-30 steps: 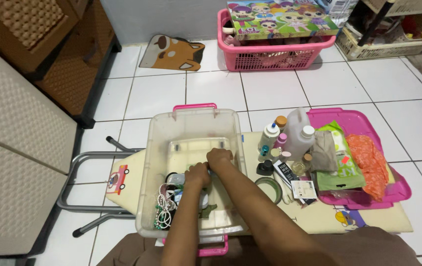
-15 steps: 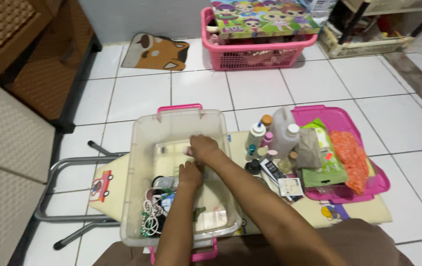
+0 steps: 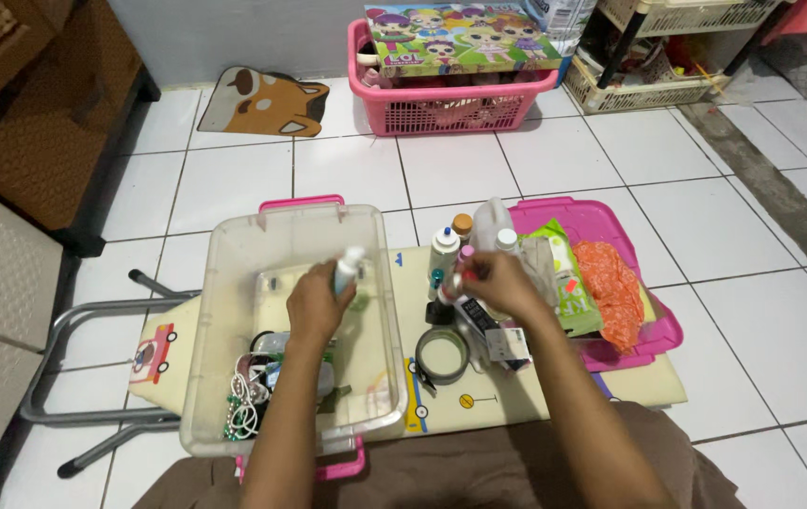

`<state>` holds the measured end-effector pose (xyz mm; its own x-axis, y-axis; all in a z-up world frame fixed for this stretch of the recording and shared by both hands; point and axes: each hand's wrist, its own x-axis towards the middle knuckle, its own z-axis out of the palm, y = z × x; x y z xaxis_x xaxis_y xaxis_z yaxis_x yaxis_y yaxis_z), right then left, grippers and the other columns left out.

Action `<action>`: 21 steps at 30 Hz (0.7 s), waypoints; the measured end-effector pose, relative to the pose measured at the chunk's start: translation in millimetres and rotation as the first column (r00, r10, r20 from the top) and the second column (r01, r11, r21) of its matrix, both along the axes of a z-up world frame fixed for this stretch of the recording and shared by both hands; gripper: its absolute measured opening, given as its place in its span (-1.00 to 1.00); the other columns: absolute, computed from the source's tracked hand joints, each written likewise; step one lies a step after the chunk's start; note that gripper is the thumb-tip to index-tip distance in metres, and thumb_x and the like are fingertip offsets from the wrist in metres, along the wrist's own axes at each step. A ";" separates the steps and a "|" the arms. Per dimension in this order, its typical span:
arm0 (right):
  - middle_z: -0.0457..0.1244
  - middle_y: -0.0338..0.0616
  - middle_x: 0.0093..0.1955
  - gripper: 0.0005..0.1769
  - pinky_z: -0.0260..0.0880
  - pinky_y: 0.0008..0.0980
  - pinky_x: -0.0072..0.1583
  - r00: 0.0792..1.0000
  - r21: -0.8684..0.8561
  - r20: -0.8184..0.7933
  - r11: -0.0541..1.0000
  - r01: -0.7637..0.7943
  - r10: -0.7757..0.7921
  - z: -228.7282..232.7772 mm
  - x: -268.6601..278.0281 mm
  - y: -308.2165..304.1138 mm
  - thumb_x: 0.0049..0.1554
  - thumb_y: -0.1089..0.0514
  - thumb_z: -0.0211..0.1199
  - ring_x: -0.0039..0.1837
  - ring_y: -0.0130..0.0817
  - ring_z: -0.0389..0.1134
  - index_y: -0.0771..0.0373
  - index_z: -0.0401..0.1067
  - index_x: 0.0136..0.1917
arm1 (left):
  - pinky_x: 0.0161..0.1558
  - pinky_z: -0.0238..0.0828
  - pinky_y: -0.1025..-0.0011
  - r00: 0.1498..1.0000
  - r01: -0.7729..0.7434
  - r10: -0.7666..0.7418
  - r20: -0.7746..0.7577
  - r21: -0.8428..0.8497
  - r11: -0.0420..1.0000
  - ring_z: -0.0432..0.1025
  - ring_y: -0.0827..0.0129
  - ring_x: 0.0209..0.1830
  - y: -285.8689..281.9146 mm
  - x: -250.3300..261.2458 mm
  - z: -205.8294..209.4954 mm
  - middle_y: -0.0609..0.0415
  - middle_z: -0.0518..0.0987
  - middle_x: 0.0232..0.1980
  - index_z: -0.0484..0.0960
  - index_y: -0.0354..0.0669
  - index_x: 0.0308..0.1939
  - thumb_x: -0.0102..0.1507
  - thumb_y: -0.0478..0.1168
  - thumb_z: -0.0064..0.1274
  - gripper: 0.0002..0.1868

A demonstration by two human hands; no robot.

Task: The person opens a pink-lidded plastic storage container and removes items one by one, placing them on the floor beside the container. Items include a white bottle, a purple cloth, a plastic bag with orange contents, a clear plastic bag, a brown paper bag, a small black box, a yellow sponge, a green box, a white tube, and several small bottles and tubes. The person continues removing items until the container is nearly empty.

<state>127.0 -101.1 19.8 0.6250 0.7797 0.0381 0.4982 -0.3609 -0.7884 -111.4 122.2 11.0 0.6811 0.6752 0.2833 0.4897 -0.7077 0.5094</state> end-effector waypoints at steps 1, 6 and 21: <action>0.42 -0.22 -0.21 -0.69 0.44 -0.40 -0.06 1.000 -0.037 0.004 0.999 -0.024 0.024 -16.4 -1.6 -5.6 -0.08 0.21 0.48 -0.15 -0.45 0.43 0.25 0.59 -0.02 | -0.06 0.48 0.09 0.991 -0.020 0.027 0.132 -0.058 0.998 0.54 0.02 -0.04 -9.9 0.8 14.2 -0.08 0.65 -0.02 0.63 -0.18 0.09 0.13 -0.10 0.29 -0.52; 0.42 -0.08 -0.20 -0.69 0.47 -0.25 -0.04 0.981 -0.182 0.105 0.973 -0.143 0.164 -75.8 -24.7 -13.4 -0.15 0.16 0.50 -0.14 -0.25 0.46 0.23 0.56 -0.11 | -0.02 0.52 0.26 0.893 0.067 0.022 0.449 -0.182 0.981 0.60 0.19 -0.03 -73.1 19.7 58.1 -0.07 0.68 -0.02 0.61 -0.24 0.13 0.12 -0.14 0.36 -0.47; 0.36 -0.18 0.12 -0.35 0.44 -0.34 0.11 0.975 0.186 -0.066 0.963 -0.197 0.212 -28.3 -35.4 -26.9 -0.08 0.24 0.42 0.07 -0.36 0.38 0.20 0.38 0.29 | -0.01 0.20 0.13 0.949 0.186 -0.211 0.237 0.123 0.975 0.55 0.11 -0.12 -146.4 25.2 47.0 -0.03 0.67 -0.12 0.61 -0.16 0.09 0.11 -0.09 0.34 -0.49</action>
<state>91.5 -127.9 -8.5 0.4596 0.8768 0.1415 0.4759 -0.1086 -0.8728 -86.2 -24.2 57.9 0.6988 0.4943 0.5171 0.2024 -0.8299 0.5198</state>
